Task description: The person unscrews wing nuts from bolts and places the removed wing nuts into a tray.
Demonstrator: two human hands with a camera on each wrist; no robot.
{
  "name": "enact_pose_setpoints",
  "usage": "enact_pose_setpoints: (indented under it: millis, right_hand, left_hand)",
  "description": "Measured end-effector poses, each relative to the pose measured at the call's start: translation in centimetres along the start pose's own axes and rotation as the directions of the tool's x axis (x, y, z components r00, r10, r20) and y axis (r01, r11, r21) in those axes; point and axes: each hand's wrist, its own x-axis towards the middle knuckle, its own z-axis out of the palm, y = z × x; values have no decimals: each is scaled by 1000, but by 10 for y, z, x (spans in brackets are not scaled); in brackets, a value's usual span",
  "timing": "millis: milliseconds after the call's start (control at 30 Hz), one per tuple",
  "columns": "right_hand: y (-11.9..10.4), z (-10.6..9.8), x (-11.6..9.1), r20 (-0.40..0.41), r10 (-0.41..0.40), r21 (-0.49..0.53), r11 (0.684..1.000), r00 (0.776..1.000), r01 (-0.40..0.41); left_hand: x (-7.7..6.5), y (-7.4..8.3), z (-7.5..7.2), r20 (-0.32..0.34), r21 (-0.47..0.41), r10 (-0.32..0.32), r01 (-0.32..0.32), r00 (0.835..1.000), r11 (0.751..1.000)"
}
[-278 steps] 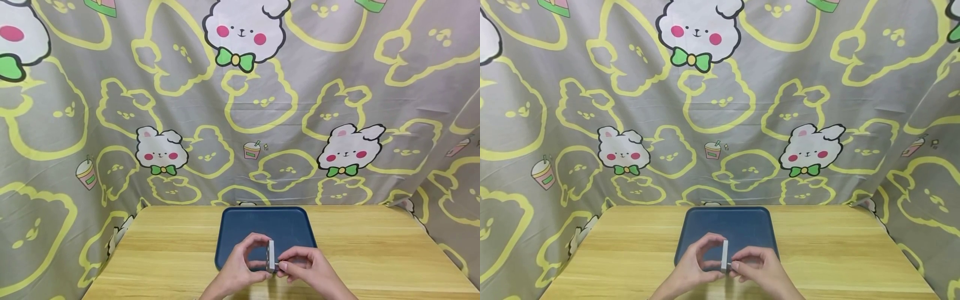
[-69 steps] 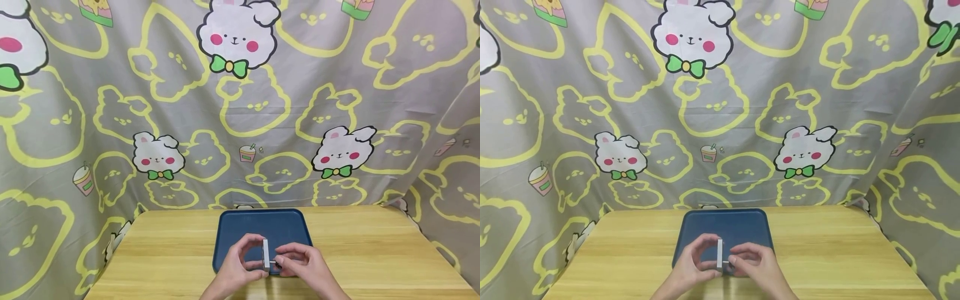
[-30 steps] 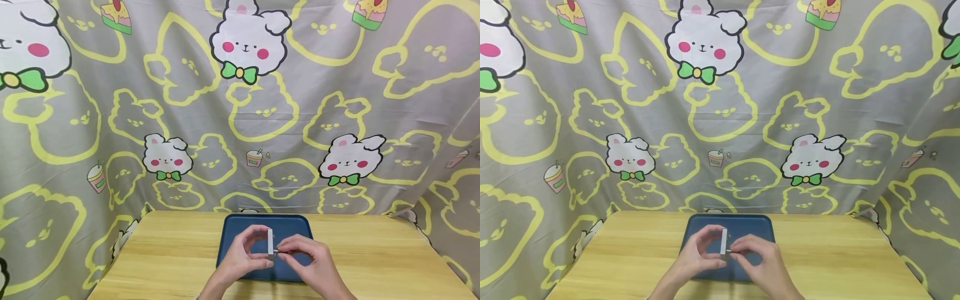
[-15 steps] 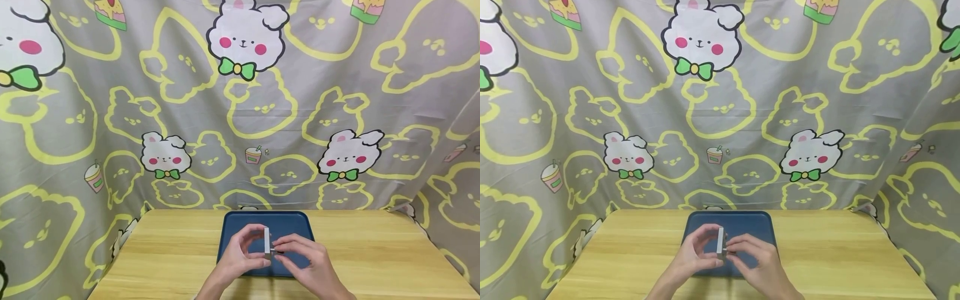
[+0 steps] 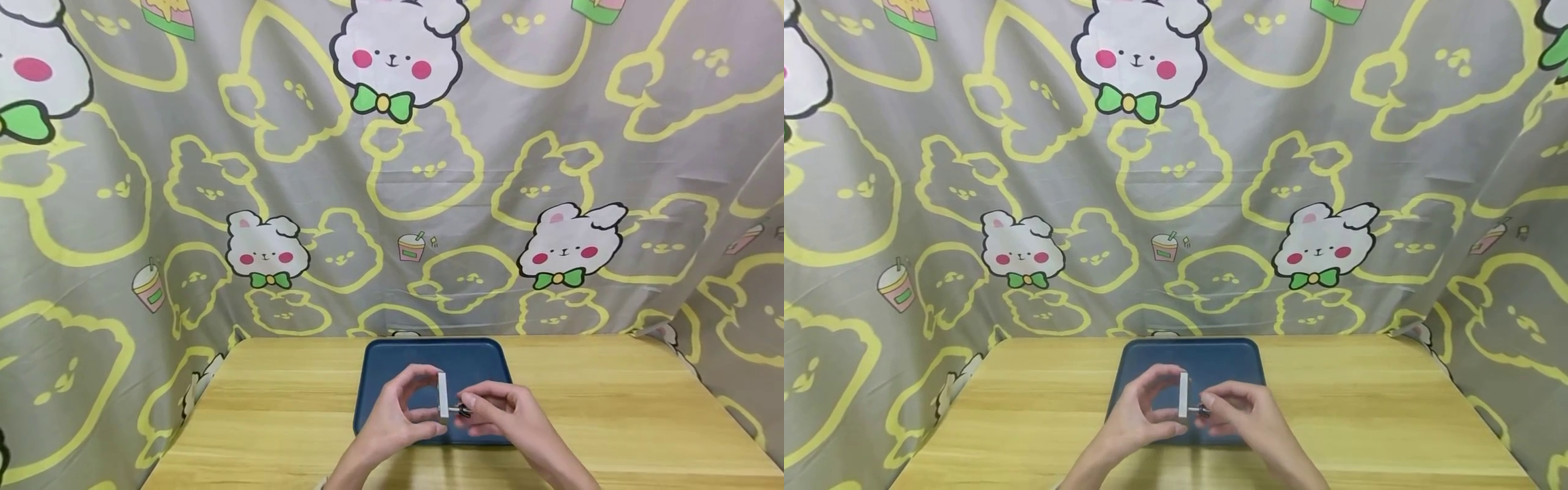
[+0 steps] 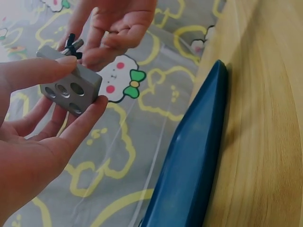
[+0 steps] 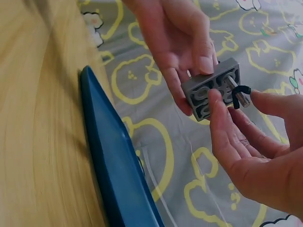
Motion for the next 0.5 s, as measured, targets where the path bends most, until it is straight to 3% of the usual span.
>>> enact_pose_setpoints:
  millis: [267, 500]
  right_hand:
    - [1, -5, 1, 73, 81, 97, 991, 994, -87]
    - [4, -5, 3, 82, 91, 105, 990, 993, -99]
  left_hand:
    - [0, 0, 1, 8, 61, 35, -36, 999, 998]
    - [-1, -1, 1, -1, 80, 20, -20, 1000, 997]
